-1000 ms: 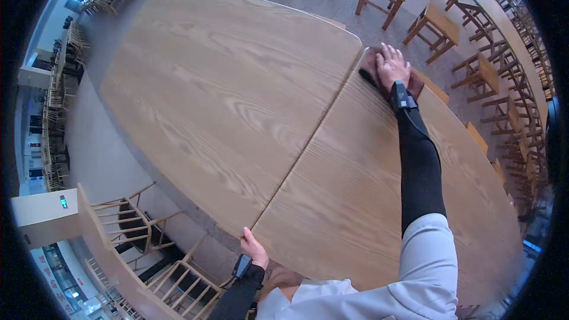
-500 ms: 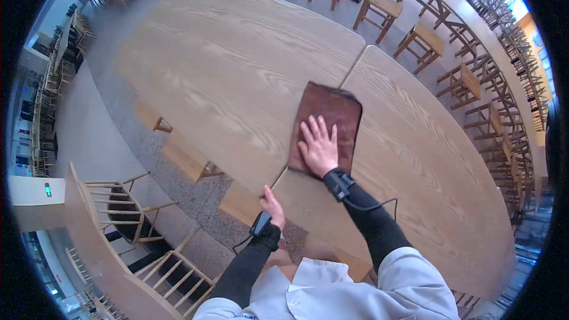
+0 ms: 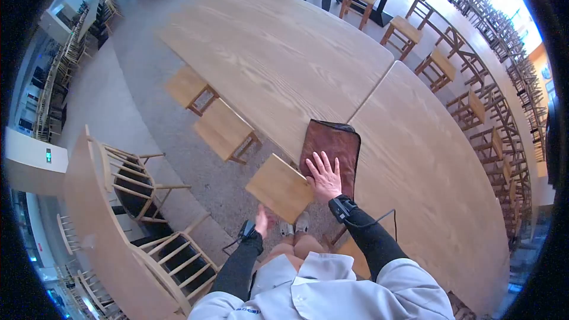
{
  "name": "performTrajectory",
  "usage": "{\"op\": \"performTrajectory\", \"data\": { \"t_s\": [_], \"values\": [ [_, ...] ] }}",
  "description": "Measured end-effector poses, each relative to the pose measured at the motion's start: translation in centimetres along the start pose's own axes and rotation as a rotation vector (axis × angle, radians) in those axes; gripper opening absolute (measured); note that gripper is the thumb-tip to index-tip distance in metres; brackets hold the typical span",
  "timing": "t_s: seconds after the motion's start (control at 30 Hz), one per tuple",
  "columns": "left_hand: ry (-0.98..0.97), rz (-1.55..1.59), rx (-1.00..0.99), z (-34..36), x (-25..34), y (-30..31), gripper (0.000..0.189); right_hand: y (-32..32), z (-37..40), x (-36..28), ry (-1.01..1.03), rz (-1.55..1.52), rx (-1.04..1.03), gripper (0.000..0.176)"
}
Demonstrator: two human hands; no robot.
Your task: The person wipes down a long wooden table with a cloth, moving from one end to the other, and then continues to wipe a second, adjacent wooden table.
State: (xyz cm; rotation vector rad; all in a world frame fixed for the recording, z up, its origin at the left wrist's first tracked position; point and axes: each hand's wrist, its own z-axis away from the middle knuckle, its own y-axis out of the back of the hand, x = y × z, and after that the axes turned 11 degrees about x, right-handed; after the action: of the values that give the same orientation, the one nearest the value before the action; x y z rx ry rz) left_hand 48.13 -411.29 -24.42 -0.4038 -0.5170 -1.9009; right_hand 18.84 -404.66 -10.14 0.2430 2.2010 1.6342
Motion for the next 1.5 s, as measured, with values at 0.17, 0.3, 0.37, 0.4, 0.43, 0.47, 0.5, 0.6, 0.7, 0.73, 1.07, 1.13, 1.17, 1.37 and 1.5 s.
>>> {"op": "performTrajectory", "data": {
  "t_s": [0.17,0.3,0.37,0.4,0.43,0.47,0.5,0.6,0.7,0.73,1.07,1.13,1.17,1.37,1.5],
  "values": [
    [-0.019,-0.027,0.227,0.0,-1.7,6.3,0.076,0.0,-1.5,-0.4,0.027,-0.017,-0.007,0.055],
    [-0.07,-0.035,0.271,1.1,1.1,8.2,0.067,-2.4,-6.0,-2.2,0.038,-0.069,0.011,0.056],
    [-0.102,-0.031,0.344,1.4,3.6,7.8,0.067,-3.2,-7.9,-2.9,0.037,-0.074,0.023,0.058],
    [-0.123,-0.029,0.342,1.3,5.2,7.3,0.067,-3.4,-8.7,-3.1,0.031,-0.091,0.031,0.058],
    [-0.13,0.005,0.302,1.4,6.6,6.9,0.068,-3.6,-9.3,-3.3,0.023,-0.11,0.032,0.058],
    [-0.128,0.037,0.262,1.7,7.6,6.6,0.069,-4.0,-9.8,-3.4,0.018,-0.109,0.048,0.058],
    [-0.132,0.032,0.26,1.9,8.9,6.3,0.069,-4.2,-10.2,-3.5,0.013,-0.109,0.052,0.058],
    [-0.209,0.113,0.197,1.0,14.0,5.5,0.069,-4.3,-11.0,-4.0,-0.03,-0.077,0.059,0.056],
    [-0.3,0.076,0.137,-3.4,18.4,5.4,0.067,-4.3,-10.9,-4.3,-0.068,-0.063,0.082,0.055],
    [-0.387,0.044,0.164,-5.0,20.3,5.1,0.064,-4.2,-11.1,-4.4,-0.091,-0.068,0.097,0.055],
    [-0.874,-0.243,0.159,-21.6,39.6,2.5,0.055,-5.1,-13.1,-5.2,-0.571,0.232,0.129,0.061],
    [-0.942,-0.24,0.097,-22.1,44.4,3.5,0.055,-5.3,-13.0,-5.6,-0.583,0.206,0.132,0.059],
    [-1.021,-0.221,0.063,-22.1,46.5,4.0,0.056,-5.3,-13.2,-5.8,-0.62,0.21,0.131,0.058],
    [-0.987,-0.279,0.109,-29.1,52.3,4.3,0.05,-8.5,-13.5,-7.1,-0.808,0.271,0.287,0.053],
    [-0.99,-0.202,0.39,-28.0,53.4,2.0,0.048,-8.0,-13.9,-9.1,-0.821,0.368,0.247,0.057]
  ]
}}
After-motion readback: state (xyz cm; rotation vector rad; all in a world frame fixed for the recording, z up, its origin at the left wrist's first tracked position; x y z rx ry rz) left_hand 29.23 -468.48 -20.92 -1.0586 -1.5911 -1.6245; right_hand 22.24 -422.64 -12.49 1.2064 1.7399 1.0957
